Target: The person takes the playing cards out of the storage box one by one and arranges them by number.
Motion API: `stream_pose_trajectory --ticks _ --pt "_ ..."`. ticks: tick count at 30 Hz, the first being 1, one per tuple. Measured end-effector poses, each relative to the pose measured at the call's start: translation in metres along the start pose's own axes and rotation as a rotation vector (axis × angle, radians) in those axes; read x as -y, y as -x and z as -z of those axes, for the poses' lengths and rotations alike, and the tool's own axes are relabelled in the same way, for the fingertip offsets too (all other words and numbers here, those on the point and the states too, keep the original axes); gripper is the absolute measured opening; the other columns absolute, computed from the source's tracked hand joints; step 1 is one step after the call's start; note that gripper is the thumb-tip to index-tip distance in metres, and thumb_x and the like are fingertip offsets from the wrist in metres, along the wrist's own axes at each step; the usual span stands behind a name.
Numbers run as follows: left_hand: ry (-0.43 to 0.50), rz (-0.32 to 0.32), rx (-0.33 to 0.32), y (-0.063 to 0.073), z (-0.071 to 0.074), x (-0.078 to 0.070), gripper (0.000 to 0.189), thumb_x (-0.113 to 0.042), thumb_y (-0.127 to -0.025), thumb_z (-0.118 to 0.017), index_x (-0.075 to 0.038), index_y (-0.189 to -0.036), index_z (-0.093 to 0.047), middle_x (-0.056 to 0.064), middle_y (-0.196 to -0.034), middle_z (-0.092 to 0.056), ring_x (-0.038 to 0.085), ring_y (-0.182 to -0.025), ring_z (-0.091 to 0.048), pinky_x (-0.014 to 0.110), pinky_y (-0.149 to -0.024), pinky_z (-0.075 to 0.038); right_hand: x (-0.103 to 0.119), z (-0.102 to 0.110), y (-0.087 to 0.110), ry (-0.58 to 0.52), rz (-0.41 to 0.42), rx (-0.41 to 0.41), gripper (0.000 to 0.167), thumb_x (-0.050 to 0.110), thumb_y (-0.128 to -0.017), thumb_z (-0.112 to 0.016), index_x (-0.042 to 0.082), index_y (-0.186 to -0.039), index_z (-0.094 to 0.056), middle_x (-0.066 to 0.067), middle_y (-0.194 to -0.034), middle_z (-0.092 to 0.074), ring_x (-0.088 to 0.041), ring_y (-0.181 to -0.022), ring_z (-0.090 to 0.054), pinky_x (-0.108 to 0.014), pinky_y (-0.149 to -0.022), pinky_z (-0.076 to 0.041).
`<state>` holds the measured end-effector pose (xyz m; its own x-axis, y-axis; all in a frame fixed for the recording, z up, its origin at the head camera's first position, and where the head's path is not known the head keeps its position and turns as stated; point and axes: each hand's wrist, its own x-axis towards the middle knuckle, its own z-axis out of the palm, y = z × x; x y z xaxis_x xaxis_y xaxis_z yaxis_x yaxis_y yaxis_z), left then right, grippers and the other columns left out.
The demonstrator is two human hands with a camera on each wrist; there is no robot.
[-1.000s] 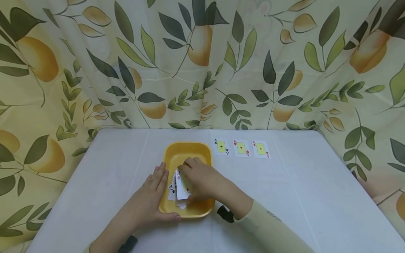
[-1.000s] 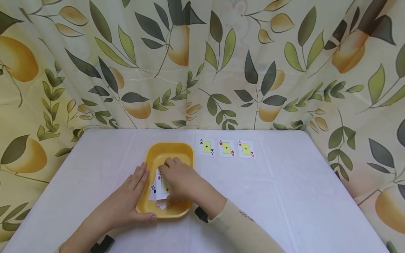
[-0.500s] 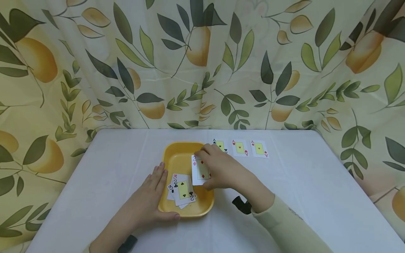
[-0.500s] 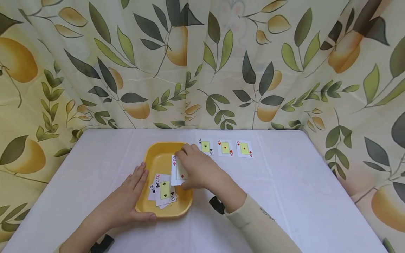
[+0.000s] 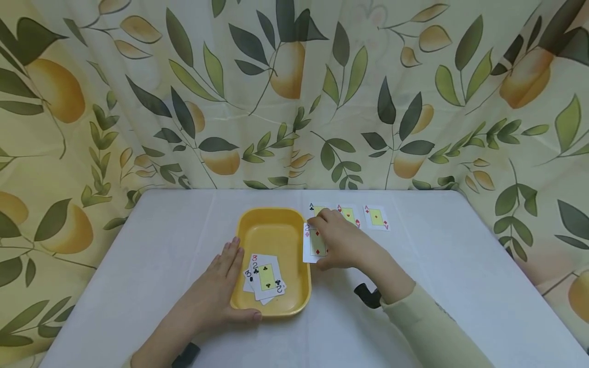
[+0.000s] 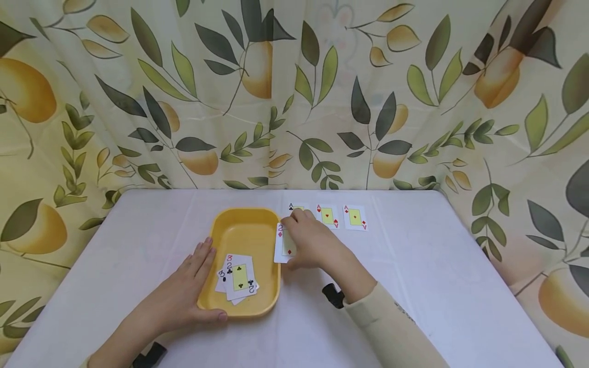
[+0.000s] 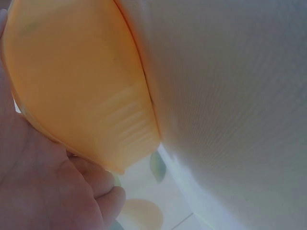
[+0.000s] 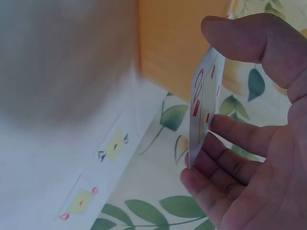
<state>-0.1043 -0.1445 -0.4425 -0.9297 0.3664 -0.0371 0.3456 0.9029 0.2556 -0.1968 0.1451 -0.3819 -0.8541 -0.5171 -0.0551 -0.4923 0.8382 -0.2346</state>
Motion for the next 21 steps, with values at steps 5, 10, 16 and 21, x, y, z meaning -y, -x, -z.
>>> stream_pose_trajectory --ticks 5,10,16,21 --pt "0.005 0.007 0.010 0.001 0.001 0.000 0.138 -0.094 -0.063 -0.055 -0.001 -0.158 -0.017 0.011 -0.168 0.000 0.027 -0.155 -0.005 0.046 -0.123 -0.021 -0.011 -0.004 0.001 -0.027 -0.043 0.020 0.088 0.029 -0.062 -0.092 0.008 -0.138 -0.056 -0.006 -0.127 -0.053 -0.022 -0.109 -0.048 -0.036 -0.098 -0.051" --pt "0.009 0.000 0.005 0.002 0.002 0.001 0.137 -0.093 -0.064 -0.056 -0.001 -0.158 -0.018 0.012 -0.168 -0.001 0.028 -0.155 -0.005 0.047 -0.123 -0.021 -0.020 -0.009 -0.001 -0.032 -0.076 0.044 0.088 0.028 -0.062 -0.092 0.009 -0.140 -0.055 -0.007 -0.129 -0.052 -0.022 -0.111 -0.048 -0.039 -0.100 -0.051" --pt "0.007 0.002 0.002 0.000 0.000 0.002 0.137 -0.094 -0.064 -0.055 -0.002 -0.159 -0.018 0.011 -0.168 -0.001 0.027 -0.155 -0.005 0.046 -0.123 -0.021 -0.031 -0.022 -0.008 -0.029 -0.099 0.109 0.088 0.028 -0.063 -0.093 0.008 -0.140 -0.055 -0.010 -0.133 -0.051 -0.025 -0.114 -0.048 -0.042 -0.102 -0.050" --pt "0.006 0.001 0.002 0.001 0.000 0.003 0.138 -0.094 -0.063 -0.055 -0.001 -0.158 -0.018 0.011 -0.168 0.001 0.028 -0.155 -0.005 0.046 -0.123 -0.021 -0.036 -0.036 -0.017 -0.033 -0.109 0.158 0.087 0.029 -0.064 -0.093 0.009 -0.139 -0.055 -0.010 -0.134 -0.051 -0.025 -0.115 -0.046 -0.042 -0.103 -0.050"
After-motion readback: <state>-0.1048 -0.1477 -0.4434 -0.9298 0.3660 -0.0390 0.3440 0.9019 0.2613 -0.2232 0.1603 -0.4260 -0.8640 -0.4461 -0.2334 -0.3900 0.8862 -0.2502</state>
